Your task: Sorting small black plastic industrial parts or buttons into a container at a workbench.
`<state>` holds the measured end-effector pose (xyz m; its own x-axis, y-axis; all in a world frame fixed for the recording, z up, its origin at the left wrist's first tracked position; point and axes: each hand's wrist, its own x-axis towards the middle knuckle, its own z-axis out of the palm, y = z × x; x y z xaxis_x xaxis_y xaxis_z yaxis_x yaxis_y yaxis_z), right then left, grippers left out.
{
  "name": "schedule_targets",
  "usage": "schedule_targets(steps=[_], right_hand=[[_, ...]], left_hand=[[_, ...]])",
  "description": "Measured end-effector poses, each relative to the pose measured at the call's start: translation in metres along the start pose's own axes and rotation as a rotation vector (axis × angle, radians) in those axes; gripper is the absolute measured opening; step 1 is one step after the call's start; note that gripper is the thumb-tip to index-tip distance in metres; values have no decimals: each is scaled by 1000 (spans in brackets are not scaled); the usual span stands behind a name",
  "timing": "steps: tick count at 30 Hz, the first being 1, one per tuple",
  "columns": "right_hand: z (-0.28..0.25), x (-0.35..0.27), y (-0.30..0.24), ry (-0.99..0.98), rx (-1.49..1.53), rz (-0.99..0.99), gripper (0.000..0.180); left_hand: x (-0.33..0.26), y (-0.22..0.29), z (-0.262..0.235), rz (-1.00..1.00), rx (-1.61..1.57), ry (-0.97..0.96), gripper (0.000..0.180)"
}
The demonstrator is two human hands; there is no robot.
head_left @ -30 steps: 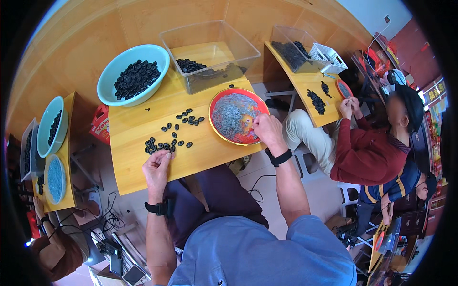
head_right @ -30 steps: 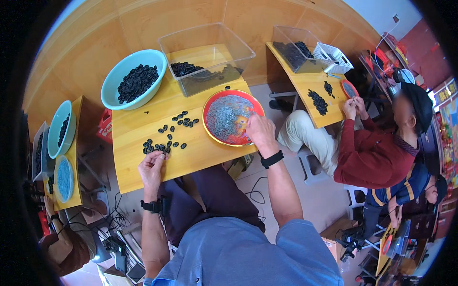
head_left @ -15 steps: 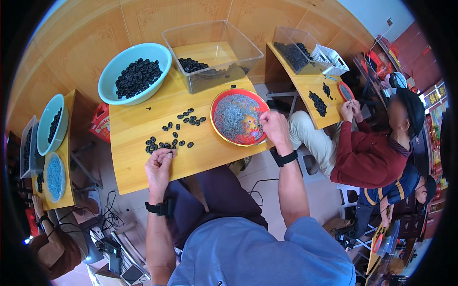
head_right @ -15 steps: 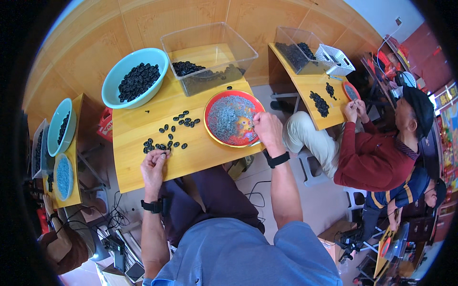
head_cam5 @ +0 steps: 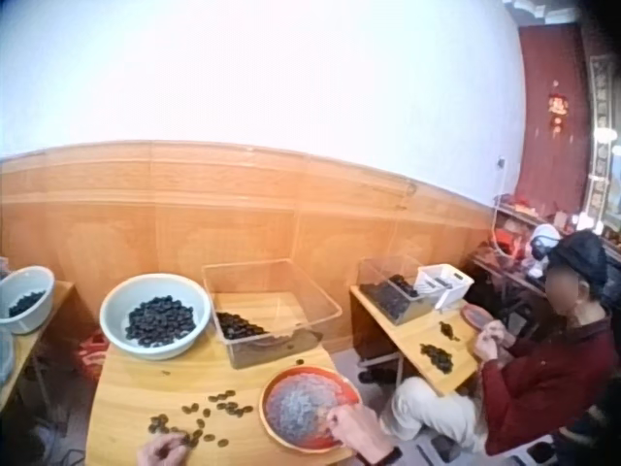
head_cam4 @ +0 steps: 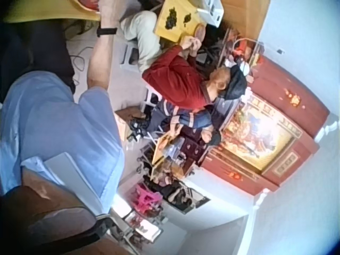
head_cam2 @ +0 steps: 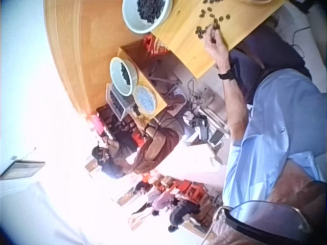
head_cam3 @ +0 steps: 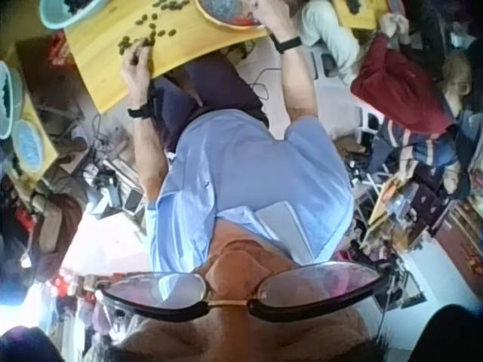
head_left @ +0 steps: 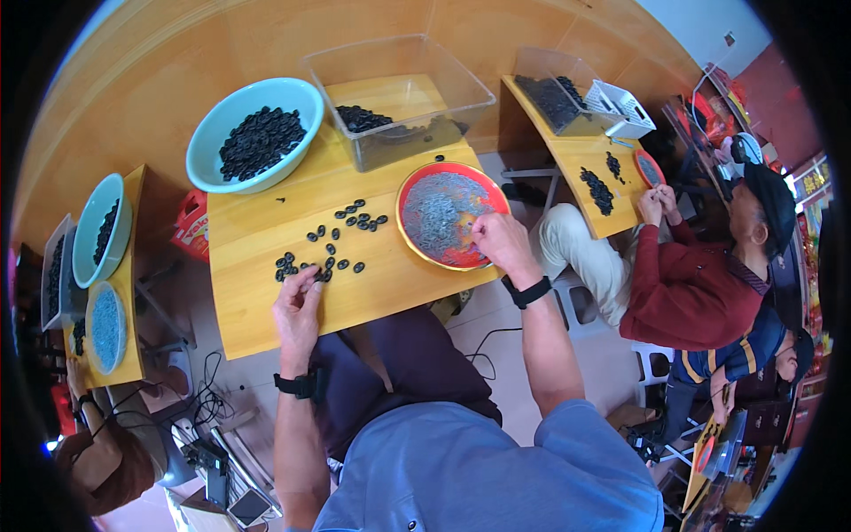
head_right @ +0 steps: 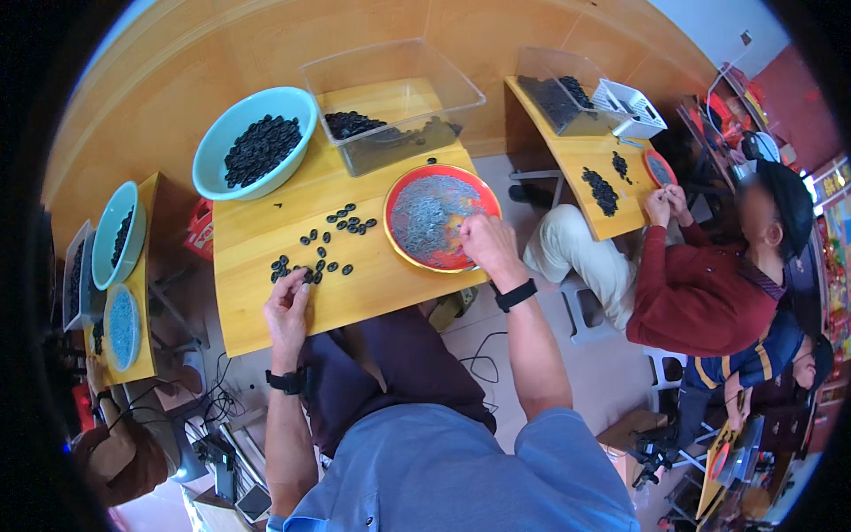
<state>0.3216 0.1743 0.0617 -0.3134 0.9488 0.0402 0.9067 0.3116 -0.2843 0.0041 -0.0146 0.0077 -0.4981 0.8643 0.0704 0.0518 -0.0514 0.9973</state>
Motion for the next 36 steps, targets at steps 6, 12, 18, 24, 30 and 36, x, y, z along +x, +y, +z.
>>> schedule_targets(steps=[6,12,18,24,30,36], right_hand=[[-7,-3,-10,33,-52,11,12],[-13,-21,-72,95,726,-217,8],[66,-29,-153,-95,997,-348,7],[117,-32,-173,-230,1248,-252,10],[114,-32,-174,-254,1221,-240,13],[117,-33,-174,-194,1245,-263,12]], left_hand=[[1,-9,-1,8,-36,15,16],[4,-7,0,-65,-147,5,19],[3,-6,0,-108,-114,29,18],[4,-8,2,-113,-4,19,17],[3,-8,1,-81,97,10,15],[2,-5,3,-79,178,0,14]])
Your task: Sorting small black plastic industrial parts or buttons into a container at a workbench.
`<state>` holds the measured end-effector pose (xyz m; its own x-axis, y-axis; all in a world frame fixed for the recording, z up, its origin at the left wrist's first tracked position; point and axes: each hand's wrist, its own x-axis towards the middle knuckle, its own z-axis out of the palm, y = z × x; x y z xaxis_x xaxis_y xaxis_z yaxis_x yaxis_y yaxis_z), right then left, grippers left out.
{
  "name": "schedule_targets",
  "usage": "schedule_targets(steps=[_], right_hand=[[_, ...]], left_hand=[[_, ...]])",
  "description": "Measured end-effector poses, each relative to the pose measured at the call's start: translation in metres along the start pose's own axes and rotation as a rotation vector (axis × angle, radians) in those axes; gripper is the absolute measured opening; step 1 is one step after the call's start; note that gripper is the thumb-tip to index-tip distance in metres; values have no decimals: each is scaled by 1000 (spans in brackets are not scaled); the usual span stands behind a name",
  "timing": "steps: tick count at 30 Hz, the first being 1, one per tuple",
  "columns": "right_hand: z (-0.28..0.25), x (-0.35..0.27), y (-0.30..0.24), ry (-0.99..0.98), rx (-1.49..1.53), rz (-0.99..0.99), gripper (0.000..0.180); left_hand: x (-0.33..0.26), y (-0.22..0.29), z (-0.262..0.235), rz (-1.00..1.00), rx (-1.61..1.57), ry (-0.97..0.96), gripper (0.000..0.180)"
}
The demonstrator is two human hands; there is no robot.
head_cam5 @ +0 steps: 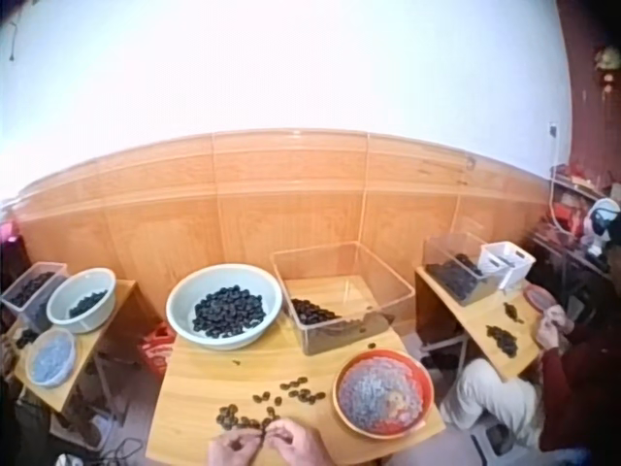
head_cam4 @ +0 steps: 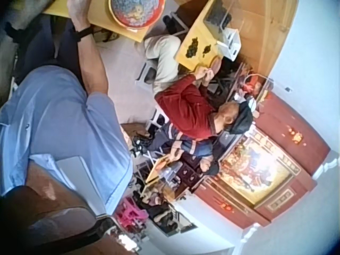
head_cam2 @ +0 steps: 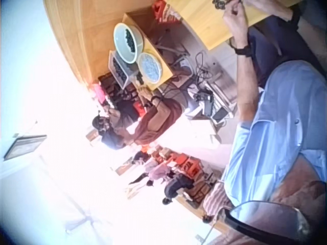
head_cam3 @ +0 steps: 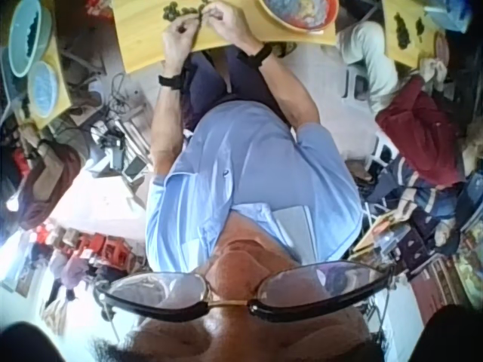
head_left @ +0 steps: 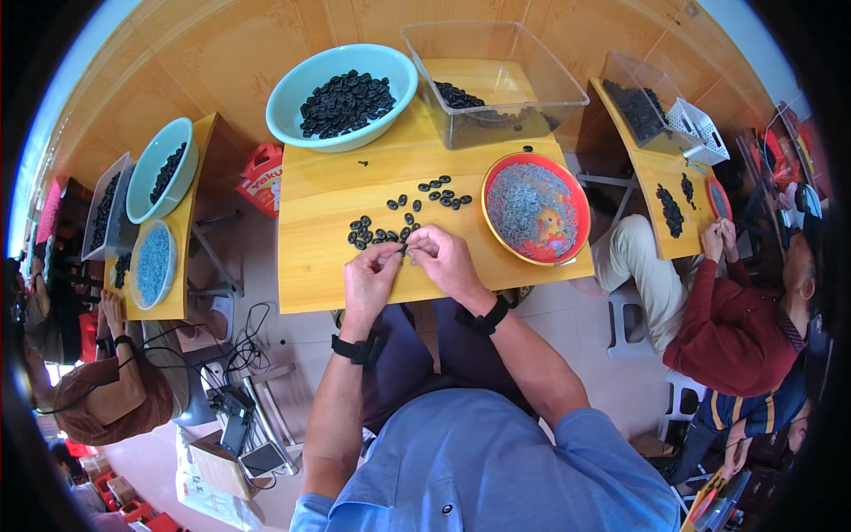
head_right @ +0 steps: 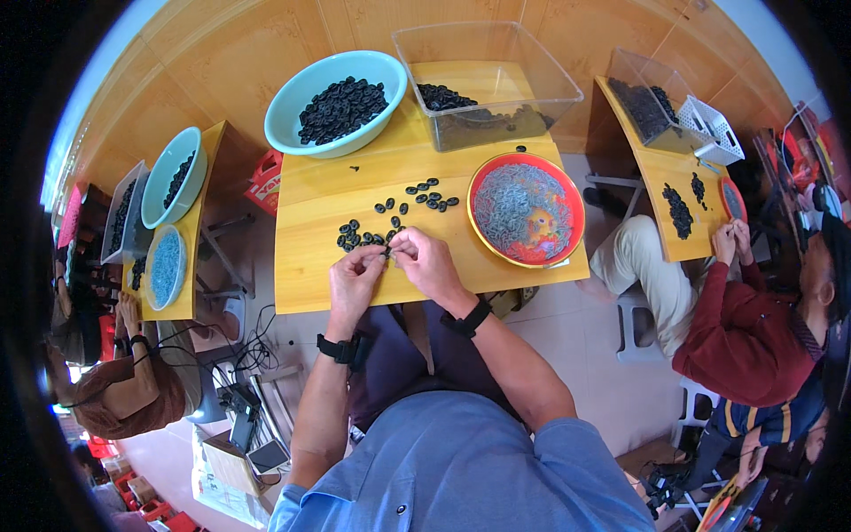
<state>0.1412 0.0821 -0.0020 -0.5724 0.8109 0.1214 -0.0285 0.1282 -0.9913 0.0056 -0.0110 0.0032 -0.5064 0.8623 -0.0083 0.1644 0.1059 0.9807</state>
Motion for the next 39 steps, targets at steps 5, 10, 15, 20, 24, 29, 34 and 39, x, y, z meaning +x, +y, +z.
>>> schedule_targets(steps=[5,10,15,20,24,29,34,39], right_hand=[[0,0,2,-2,5,9,11],[-4,1,-1,-65,-20,30,10],[-6,2,-3,-93,-8,37,10],[-8,-2,-2,-69,61,-12,13],[-20,-11,-22,128,-65,50,9],[-38,3,-24,243,-558,-233,6],[-31,14,-31,101,-742,-175,13],[-21,16,-33,5,-890,-97,18]], left_hand=[[-1,-1,0,7,-11,-1,14],[-1,1,-1,38,49,-27,13],[-1,0,1,42,24,-23,13],[-1,2,3,50,37,10,15],[1,-6,1,15,-252,72,17],[5,-6,-4,10,-368,56,14],[4,-7,-3,29,-310,81,13],[2,-4,0,37,-318,83,12]])
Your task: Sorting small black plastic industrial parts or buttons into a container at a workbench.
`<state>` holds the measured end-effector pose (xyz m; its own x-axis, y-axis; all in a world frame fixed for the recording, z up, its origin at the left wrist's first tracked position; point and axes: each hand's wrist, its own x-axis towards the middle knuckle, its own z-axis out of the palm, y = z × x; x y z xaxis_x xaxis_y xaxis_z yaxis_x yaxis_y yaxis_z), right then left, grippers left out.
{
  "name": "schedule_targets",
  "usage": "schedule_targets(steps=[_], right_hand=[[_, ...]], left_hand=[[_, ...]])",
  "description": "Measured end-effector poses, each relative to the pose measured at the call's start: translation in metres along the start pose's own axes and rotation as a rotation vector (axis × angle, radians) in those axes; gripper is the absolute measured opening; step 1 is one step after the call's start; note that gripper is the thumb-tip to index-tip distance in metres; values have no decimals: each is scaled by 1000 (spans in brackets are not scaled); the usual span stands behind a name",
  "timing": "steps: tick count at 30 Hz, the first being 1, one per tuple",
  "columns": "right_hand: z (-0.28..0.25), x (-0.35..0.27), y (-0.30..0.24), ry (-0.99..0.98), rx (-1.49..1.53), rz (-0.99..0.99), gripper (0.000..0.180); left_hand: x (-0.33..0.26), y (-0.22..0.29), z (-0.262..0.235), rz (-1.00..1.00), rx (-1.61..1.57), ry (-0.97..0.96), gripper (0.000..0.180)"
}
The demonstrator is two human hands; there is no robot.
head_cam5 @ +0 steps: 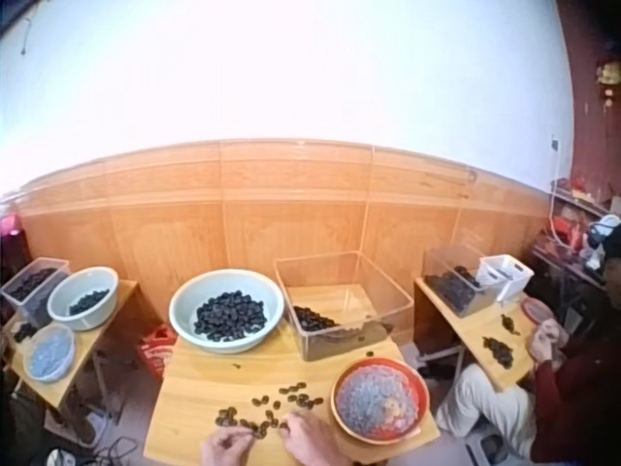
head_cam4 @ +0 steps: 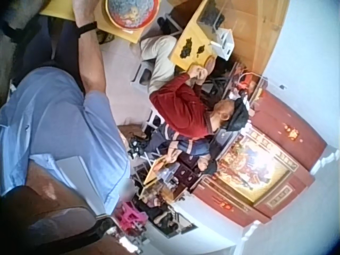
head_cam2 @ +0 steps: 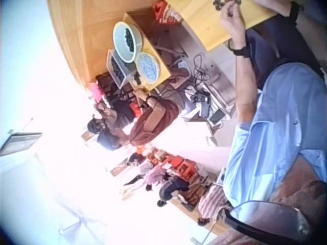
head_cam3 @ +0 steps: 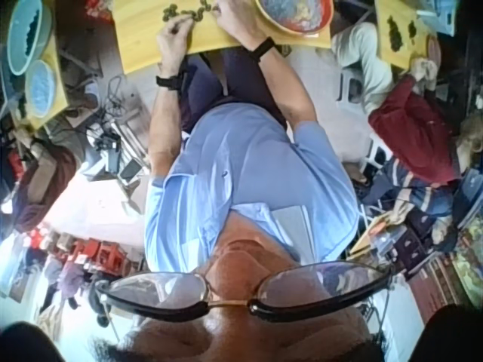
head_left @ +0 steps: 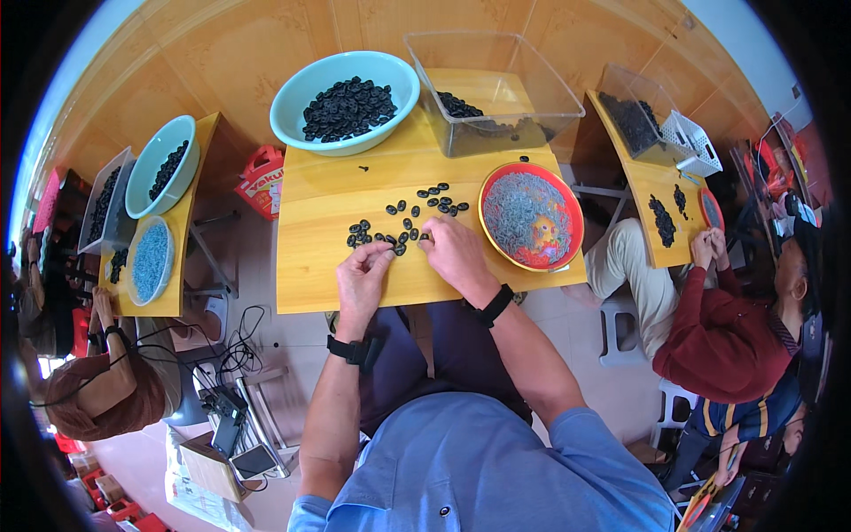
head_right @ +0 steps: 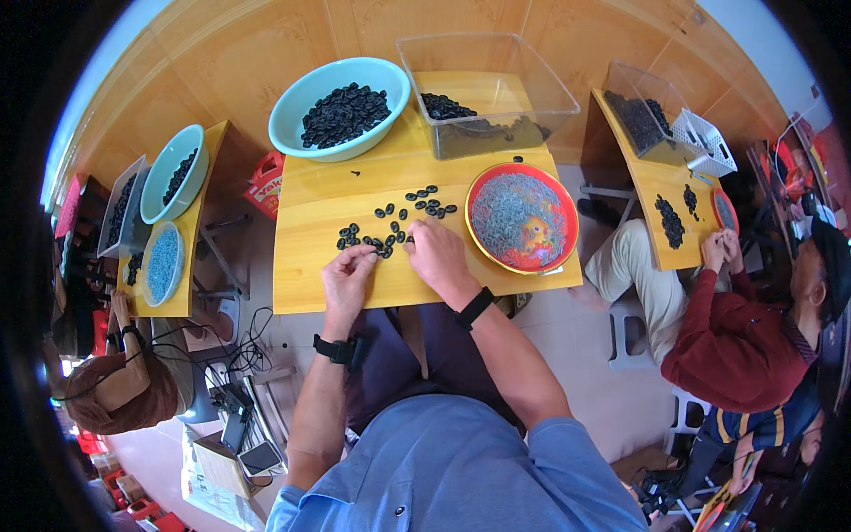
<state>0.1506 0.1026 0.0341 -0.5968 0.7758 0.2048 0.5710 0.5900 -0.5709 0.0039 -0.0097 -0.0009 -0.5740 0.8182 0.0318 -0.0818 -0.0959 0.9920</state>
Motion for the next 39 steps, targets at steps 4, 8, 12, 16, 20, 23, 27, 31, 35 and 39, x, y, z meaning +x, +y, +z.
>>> schedule_targets(steps=[4,8,12,16,20,23,27,31,35,39], right_hand=[[3,-1,2,-11,82,-34,16],[8,-7,2,-16,269,-40,17],[13,-11,6,27,358,31,18],[14,-13,14,34,497,111,19],[5,-16,10,-154,1095,335,17],[9,-19,16,-166,1090,289,18],[10,-19,20,-167,1101,259,19],[10,-19,19,-187,1114,247,22],[12,-19,19,-199,1087,232,22],[15,-20,16,-217,1051,230,22]], left_hand=[[-1,1,1,-22,18,-22,13],[-1,1,-1,-7,49,-26,13],[-1,3,1,-17,89,-45,14],[-1,7,7,-47,138,-101,13],[-1,4,10,-63,173,-87,13],[0,3,12,-62,117,-85,12],[0,5,11,-53,214,-93,12],[0,3,11,-52,264,-80,16],[0,5,12,-65,270,-86,16],[0,5,12,-63,271,-93,13]])
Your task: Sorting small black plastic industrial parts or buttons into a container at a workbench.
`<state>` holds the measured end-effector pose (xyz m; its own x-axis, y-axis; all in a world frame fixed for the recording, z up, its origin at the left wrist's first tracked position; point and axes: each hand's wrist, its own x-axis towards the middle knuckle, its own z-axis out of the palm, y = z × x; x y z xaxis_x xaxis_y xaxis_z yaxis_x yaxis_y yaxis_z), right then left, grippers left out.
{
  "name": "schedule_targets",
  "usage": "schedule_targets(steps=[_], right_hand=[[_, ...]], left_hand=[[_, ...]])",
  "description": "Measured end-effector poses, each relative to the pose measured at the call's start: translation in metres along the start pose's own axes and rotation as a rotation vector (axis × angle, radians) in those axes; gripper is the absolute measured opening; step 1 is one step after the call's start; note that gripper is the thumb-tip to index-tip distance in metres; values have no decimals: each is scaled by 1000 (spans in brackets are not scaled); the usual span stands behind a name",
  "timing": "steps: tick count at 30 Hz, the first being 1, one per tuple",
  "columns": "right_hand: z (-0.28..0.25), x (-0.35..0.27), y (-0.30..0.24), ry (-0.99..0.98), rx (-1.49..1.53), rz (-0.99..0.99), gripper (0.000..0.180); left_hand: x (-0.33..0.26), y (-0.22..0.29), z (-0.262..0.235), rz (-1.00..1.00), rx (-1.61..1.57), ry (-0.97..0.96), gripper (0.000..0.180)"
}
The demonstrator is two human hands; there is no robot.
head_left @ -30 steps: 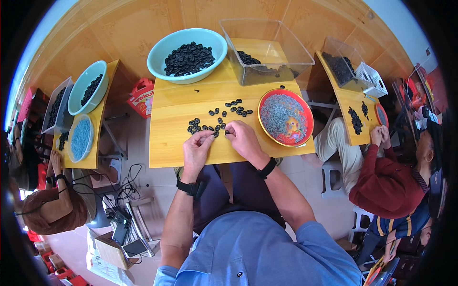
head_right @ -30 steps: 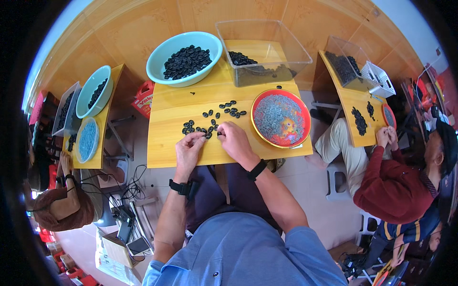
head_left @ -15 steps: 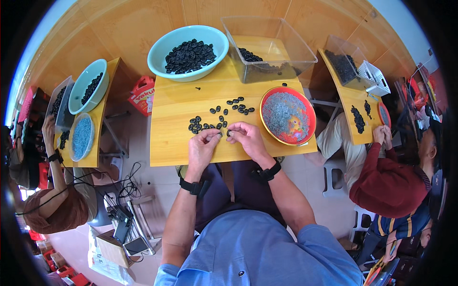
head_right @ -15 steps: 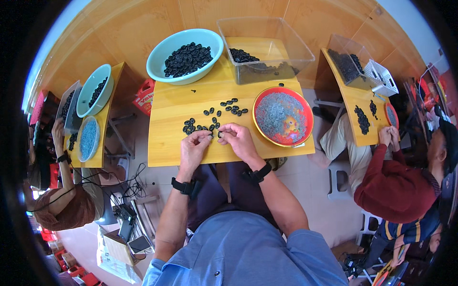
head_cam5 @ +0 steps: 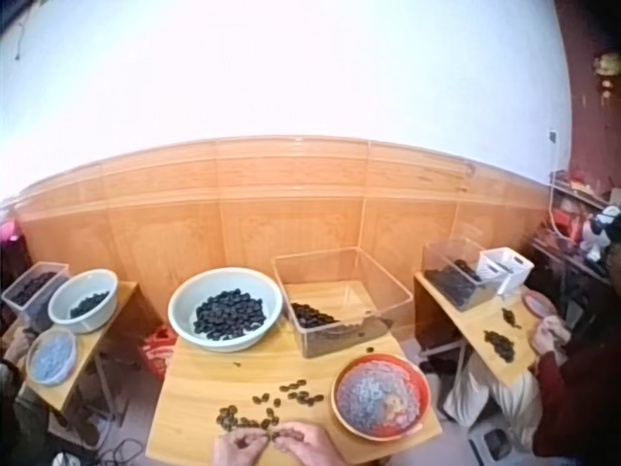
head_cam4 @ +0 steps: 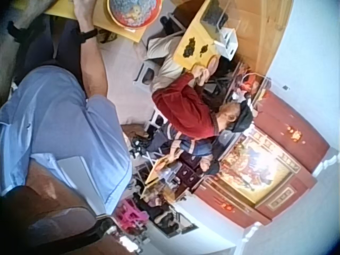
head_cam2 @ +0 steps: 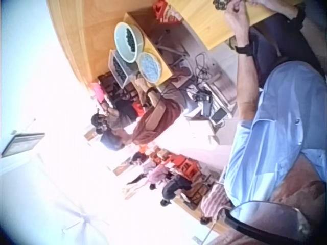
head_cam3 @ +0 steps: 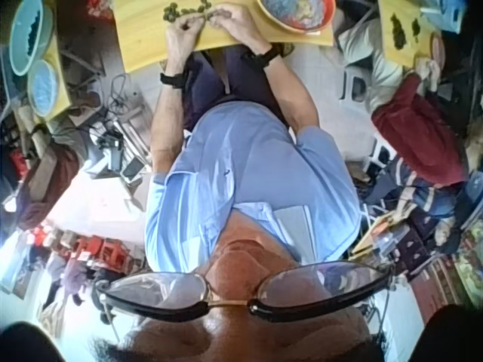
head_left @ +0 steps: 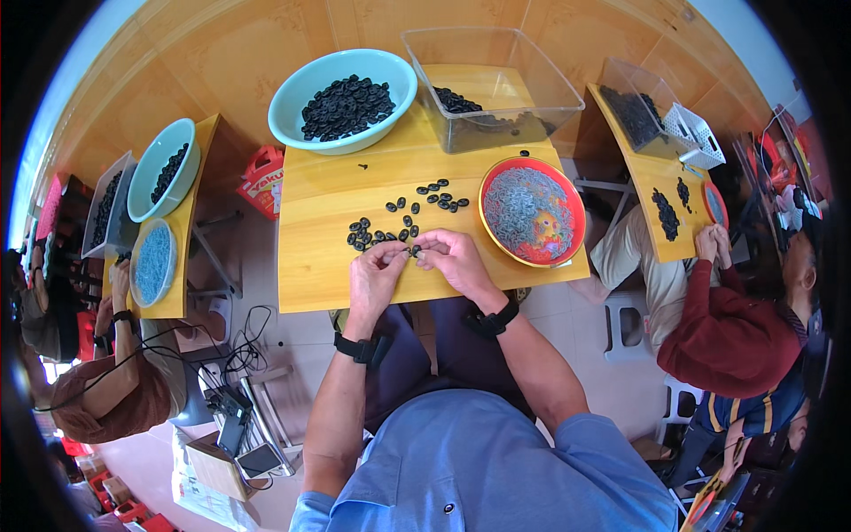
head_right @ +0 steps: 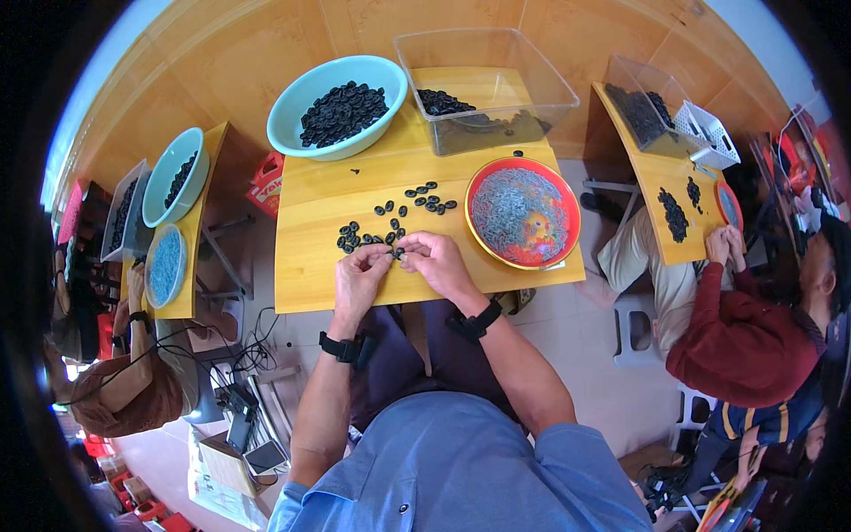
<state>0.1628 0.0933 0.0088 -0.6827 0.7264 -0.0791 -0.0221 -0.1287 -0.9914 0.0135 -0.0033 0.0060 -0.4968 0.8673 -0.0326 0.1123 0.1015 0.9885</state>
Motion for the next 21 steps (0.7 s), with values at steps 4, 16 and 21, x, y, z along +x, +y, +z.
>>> schedule_targets(steps=[4,16,21], right_hand=[[2,1,1,19,-12,-32,18],[0,2,-1,9,26,14,16],[1,2,-2,25,46,-24,13]], left_hand=[[1,0,-1,-1,17,-26,13],[5,-3,-5,-20,-81,-69,13],[4,0,-6,-41,-78,-69,13]])
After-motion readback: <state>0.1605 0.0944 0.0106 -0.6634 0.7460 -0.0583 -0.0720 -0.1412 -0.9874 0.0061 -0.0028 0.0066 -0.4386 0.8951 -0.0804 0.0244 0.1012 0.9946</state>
